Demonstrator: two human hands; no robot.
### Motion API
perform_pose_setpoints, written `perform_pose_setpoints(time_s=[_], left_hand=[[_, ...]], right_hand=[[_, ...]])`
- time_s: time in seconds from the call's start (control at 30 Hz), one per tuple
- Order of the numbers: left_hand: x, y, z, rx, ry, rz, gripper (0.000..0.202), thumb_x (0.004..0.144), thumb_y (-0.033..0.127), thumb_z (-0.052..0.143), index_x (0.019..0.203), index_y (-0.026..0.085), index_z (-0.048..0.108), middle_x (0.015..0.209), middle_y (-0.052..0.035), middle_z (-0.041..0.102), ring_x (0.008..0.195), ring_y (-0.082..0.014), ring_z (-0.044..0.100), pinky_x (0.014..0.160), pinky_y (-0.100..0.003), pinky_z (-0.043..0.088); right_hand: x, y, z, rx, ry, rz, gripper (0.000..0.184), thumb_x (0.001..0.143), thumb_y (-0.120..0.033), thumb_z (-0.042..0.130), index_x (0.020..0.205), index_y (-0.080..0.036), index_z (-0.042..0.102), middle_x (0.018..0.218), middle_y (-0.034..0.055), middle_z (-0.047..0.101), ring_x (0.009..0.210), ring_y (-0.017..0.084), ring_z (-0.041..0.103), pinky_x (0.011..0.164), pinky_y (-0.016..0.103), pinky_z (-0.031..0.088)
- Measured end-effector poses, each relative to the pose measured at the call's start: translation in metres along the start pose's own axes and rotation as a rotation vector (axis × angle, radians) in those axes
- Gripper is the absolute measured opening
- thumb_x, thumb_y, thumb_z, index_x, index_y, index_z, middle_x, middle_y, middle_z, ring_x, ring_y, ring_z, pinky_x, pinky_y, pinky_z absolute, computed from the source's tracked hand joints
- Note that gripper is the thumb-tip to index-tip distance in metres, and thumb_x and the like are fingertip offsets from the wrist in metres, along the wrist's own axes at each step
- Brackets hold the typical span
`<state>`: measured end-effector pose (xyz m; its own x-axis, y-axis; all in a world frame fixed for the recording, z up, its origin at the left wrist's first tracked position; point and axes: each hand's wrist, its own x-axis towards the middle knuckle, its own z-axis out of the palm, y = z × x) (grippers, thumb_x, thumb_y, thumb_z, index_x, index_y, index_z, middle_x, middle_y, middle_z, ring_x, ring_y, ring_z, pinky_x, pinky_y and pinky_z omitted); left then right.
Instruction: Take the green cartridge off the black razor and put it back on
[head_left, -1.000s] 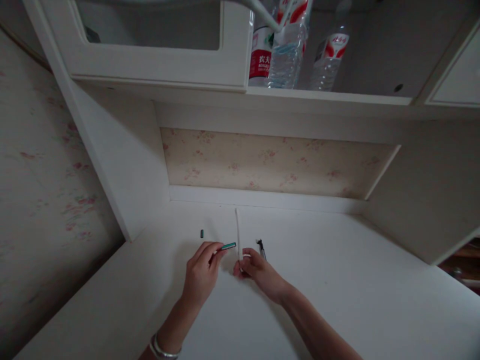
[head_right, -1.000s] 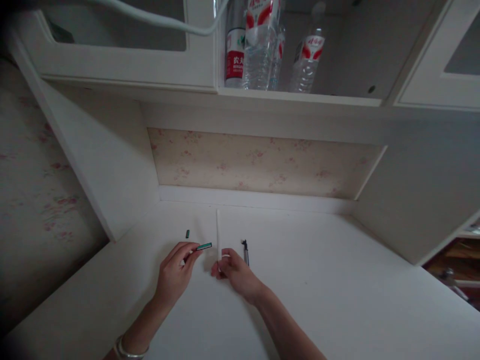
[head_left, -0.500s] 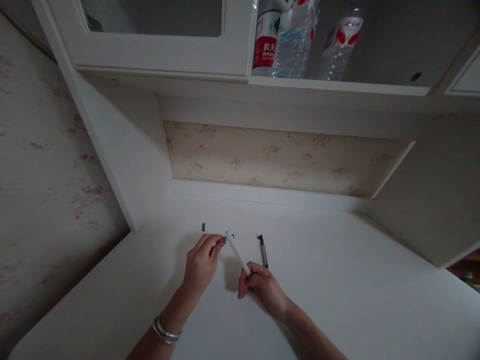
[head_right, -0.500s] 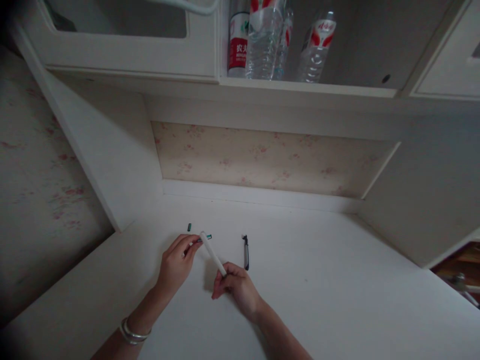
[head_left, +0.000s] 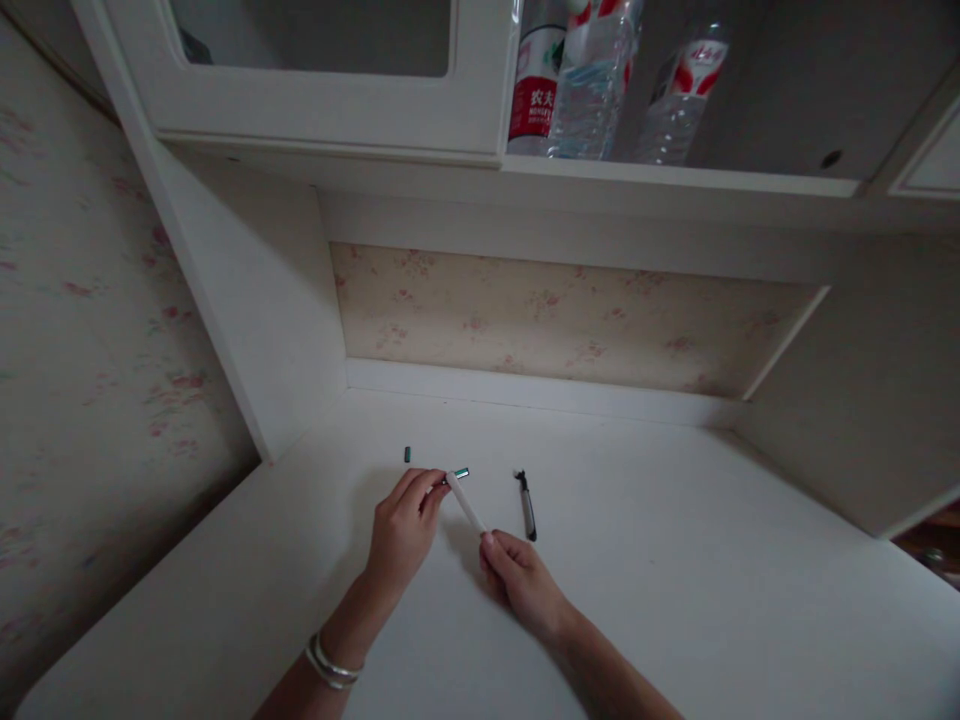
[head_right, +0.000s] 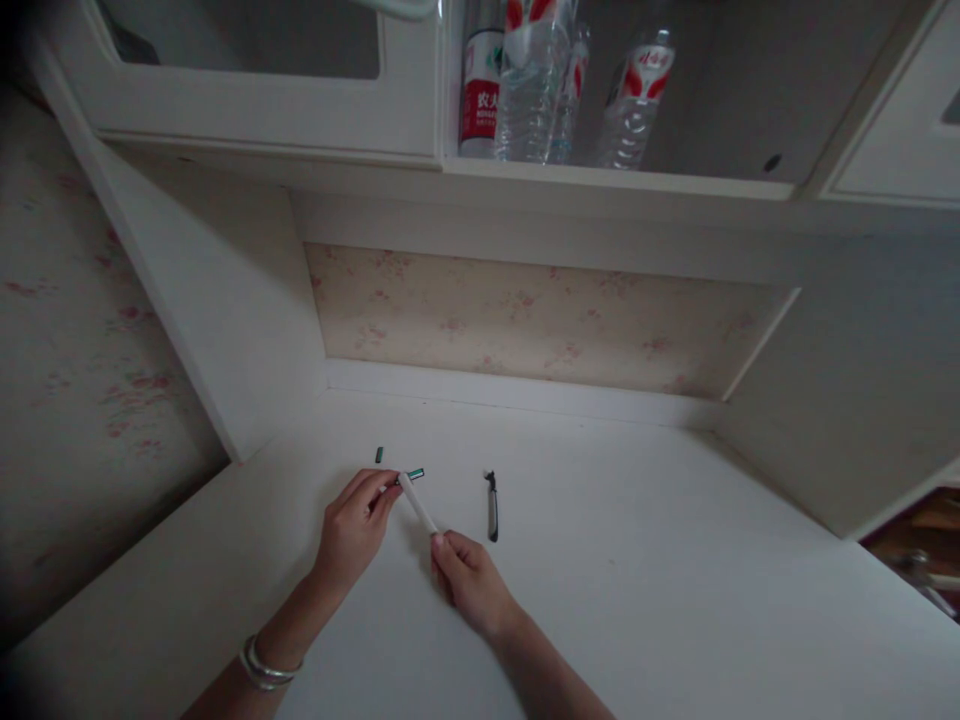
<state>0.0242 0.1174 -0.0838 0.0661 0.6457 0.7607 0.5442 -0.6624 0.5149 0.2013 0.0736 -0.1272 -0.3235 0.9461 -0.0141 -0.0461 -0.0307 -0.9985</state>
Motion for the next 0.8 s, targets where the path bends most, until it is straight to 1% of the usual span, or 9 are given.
perform_pose_setpoints(time_s=[0.2,0.27,0.4,0.43,0.57,0.63,0.8], left_hand=[[-0.0006,-0.0010,0.0015,0.009,0.021,0.003,0.013,0.091,0.027,0.050,0.094,0.019,0.060,0.087,-0.0043,0.061,0.080,-0.0153,0.061,0.074,-0.026,0.049],[-0.0007,-0.0012,0.0014,0.017,0.014,0.005,0.013,0.091,0.027,0.050,0.095,0.019,0.060,0.088,-0.0042,0.061,0.081,-0.0152,0.061,0.074,-0.026,0.049],[-0.0007,-0.0005,0.0006,0.019,0.019,0.013,0.013,0.091,0.025,0.049,0.095,0.019,0.060,0.088,-0.0046,0.062,0.082,-0.0157,0.061,0.074,-0.025,0.049],[-0.0006,-0.0001,0.0004,0.016,0.021,0.014,0.012,0.091,0.024,0.049,0.095,0.019,0.060,0.088,-0.0045,0.062,0.082,-0.0156,0.061,0.074,-0.025,0.049],[-0.0005,0.0012,0.0007,0.010,0.019,0.019,0.010,0.090,0.022,0.052,0.093,0.019,0.060,0.087,-0.0033,0.061,0.081,-0.0144,0.060,0.074,-0.024,0.048],[-0.0009,0.0011,0.0014,0.014,0.010,0.018,0.009,0.089,0.022,0.052,0.093,0.019,0.060,0.087,-0.0028,0.061,0.080,-0.0138,0.060,0.074,-0.023,0.047],[-0.0029,-0.0005,0.0029,0.012,0.009,0.031,0.009,0.090,0.020,0.051,0.094,0.019,0.059,0.087,-0.0032,0.060,0.081,-0.0141,0.059,0.074,-0.024,0.047]], right_hand=[[0.0023,0.0048,-0.0030,-0.055,0.125,-0.046,0.051,0.086,-0.067,0.040,0.068,-0.019,0.042,0.051,-0.0070,0.032,0.043,0.008,0.024,0.039,0.021,0.016],[0.0016,0.0044,-0.0023,-0.079,0.104,-0.061,0.051,0.088,-0.065,0.038,0.069,-0.019,0.043,0.052,-0.0065,0.033,0.044,0.009,0.025,0.040,0.021,0.017],[-0.0014,0.0017,0.0014,-0.118,-0.009,-0.063,0.050,0.091,-0.063,0.034,0.069,-0.019,0.043,0.052,-0.0061,0.034,0.045,0.009,0.026,0.040,0.021,0.019],[-0.0017,0.0011,0.0017,-0.125,-0.010,-0.065,0.050,0.091,-0.063,0.034,0.069,-0.019,0.043,0.053,-0.0061,0.034,0.045,0.009,0.027,0.041,0.022,0.019],[-0.0001,-0.0002,-0.0005,-0.166,0.117,-0.080,0.049,0.091,-0.063,0.035,0.068,-0.019,0.041,0.055,-0.0056,0.035,0.047,0.010,0.028,0.043,0.022,0.021],[0.0003,-0.0001,-0.0008,-0.170,0.142,-0.077,0.049,0.091,-0.063,0.035,0.068,-0.019,0.041,0.055,-0.0056,0.034,0.047,0.010,0.028,0.043,0.022,0.021],[-0.0013,0.0012,0.0053,-0.142,0.010,-0.096,0.049,0.092,-0.061,0.035,0.068,-0.019,0.041,0.055,-0.0056,0.034,0.047,0.009,0.028,0.043,0.022,0.020]])
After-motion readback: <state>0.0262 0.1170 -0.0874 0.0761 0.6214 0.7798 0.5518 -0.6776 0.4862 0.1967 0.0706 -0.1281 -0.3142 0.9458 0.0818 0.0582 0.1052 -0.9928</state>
